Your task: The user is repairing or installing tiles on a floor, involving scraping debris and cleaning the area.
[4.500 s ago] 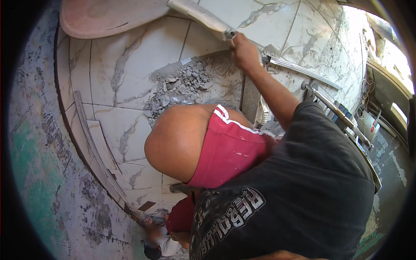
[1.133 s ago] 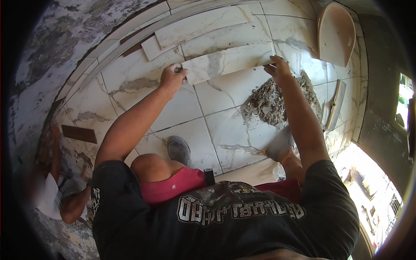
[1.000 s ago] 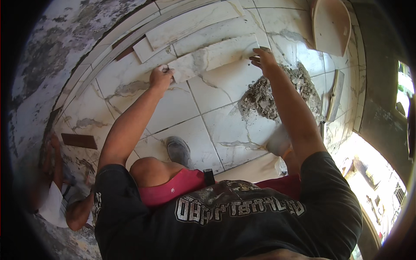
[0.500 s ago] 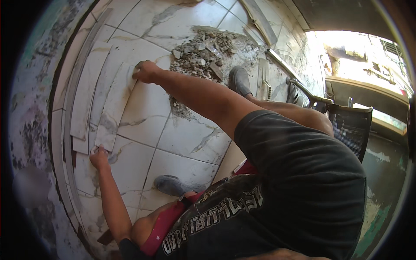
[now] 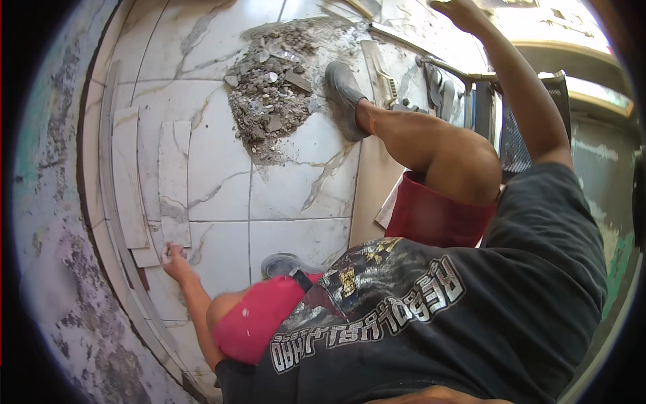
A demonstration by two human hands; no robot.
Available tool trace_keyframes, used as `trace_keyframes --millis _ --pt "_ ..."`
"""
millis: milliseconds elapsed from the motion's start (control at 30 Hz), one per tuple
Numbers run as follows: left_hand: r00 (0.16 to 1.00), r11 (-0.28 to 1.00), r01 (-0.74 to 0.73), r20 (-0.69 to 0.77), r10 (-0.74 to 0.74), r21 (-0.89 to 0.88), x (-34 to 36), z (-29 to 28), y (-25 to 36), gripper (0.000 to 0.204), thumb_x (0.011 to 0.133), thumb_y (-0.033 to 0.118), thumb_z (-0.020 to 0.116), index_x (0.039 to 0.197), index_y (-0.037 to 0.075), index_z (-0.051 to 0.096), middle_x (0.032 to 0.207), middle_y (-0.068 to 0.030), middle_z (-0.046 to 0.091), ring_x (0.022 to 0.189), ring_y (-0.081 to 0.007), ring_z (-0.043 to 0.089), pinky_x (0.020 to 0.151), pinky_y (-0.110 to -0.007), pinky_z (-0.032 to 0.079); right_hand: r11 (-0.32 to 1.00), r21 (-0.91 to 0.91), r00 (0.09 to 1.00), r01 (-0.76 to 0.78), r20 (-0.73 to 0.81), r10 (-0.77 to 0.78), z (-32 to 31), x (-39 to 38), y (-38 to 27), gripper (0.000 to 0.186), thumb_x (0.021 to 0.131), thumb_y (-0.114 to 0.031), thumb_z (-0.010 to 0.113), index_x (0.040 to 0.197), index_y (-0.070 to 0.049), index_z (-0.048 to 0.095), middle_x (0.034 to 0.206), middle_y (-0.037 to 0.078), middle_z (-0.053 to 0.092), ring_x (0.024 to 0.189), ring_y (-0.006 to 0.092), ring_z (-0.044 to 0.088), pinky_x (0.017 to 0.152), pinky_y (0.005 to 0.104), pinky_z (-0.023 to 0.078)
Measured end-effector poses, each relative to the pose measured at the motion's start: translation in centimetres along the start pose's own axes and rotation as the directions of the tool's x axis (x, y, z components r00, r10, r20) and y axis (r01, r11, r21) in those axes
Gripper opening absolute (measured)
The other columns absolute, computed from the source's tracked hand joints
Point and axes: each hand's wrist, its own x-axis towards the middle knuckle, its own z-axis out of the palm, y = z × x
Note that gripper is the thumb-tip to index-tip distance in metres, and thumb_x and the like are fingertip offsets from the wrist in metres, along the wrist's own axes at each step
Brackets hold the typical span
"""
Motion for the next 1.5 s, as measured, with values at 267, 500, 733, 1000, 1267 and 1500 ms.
trace_keyframes --millis 267,500,733,1000,1267,1500 --pt "0.869 0.968 -0.186 0.488 0.081 0.171 -1.0 2.1 8.9 0.035 0.093 0.022 0.06 0.121 0.001 0.055 0.108 -0.0054 0.06 0.091 -0.0162 0.06 0.074 -0.027 0.047 0.98 0.163 0.993 -0.117 0.02 0.115 -1.9 -24.2 10.9 0.039 0.092 -0.024 0.062 0.122 0.0 0.058 0.112 0.012 0.064 0.098 0.0212 0.062 0.087 0.0327 0.049" --pt "0.858 0.927 -0.275 0.5 0.116 0.257 -4.8 0.7 18.3 0.039 0.094 0.026 0.059 0.124 0.002 0.053 0.115 -0.0063 0.058 0.1 -0.0165 0.057 0.081 -0.028 0.045 0.925 0.259 0.946 -0.277 0.242 0.216 13.7 -23.0 13.7 0.034 0.087 -0.019 0.065 0.116 0.0 0.062 0.108 0.016 0.067 0.095 0.0251 0.064 0.085 0.035 0.05" --pt "0.871 0.776 -0.37 0.482 0.097 0.511 -11.2 1.6 24.0 0.043 0.096 0.031 0.056 0.128 0.002 0.05 0.119 -0.0087 0.056 0.106 -0.0203 0.057 0.089 -0.034 0.045 0.966 0.023 0.93 -0.257 0.278 0.241 28.2 -13.7 19.5 0.05 0.081 -0.033 0.068 0.12 -0.002 0.058 0.115 0.022 0.063 0.109 0.0362 0.06 0.094 0.0435 0.047" --pt "0.852 0.617 -0.337 0.509 -0.121 0.711 -17.3 4.9 26.4 0.045 0.094 0.029 0.059 0.128 0.001 0.05 0.12 -0.01 0.057 0.104 -0.0191 0.057 0.088 -0.033 0.045 0.83 0.065 0.82 -0.554 0.215 0.53 34.0 -5.5 18.9 0.057 0.084 -0.046 0.066 0.122 -0.005 0.055 0.119 0.018 0.063 0.112 0.0341 0.06 0.093 0.0442 0.048" --pt "0.845 0.624 -0.364 0.526 -0.09 0.692 -16.8 7.2 27.0 0.048 0.092 0.031 0.06 0.128 0.001 0.05 0.123 -0.0119 0.057 0.106 -0.0203 0.058 0.088 -0.032 0.045 0.708 0.345 0.75 -0.616 -0.019 0.661 31.6 -7.6 23.2 0.048 0.089 -0.039 0.063 0.116 -0.001 0.055 0.112 0.017 0.066 0.105 0.0331 0.064 0.089 0.0438 0.051" --pt "0.821 0.636 -0.377 0.561 -0.107 0.673 -17.0 9.8 26.1 0.044 0.093 0.027 0.058 0.127 0.0 0.051 0.121 -0.0114 0.058 0.106 -0.02 0.058 0.087 -0.031 0.046 -0.138 0.966 0.604 0.219 -0.023 0.797 28.5 -18.1 31.7 0.039 0.1 -0.028 0.046 0.128 -0.002 0.051 0.121 0.01 0.061 0.109 0.0219 0.06 0.094 0.0386 0.048"
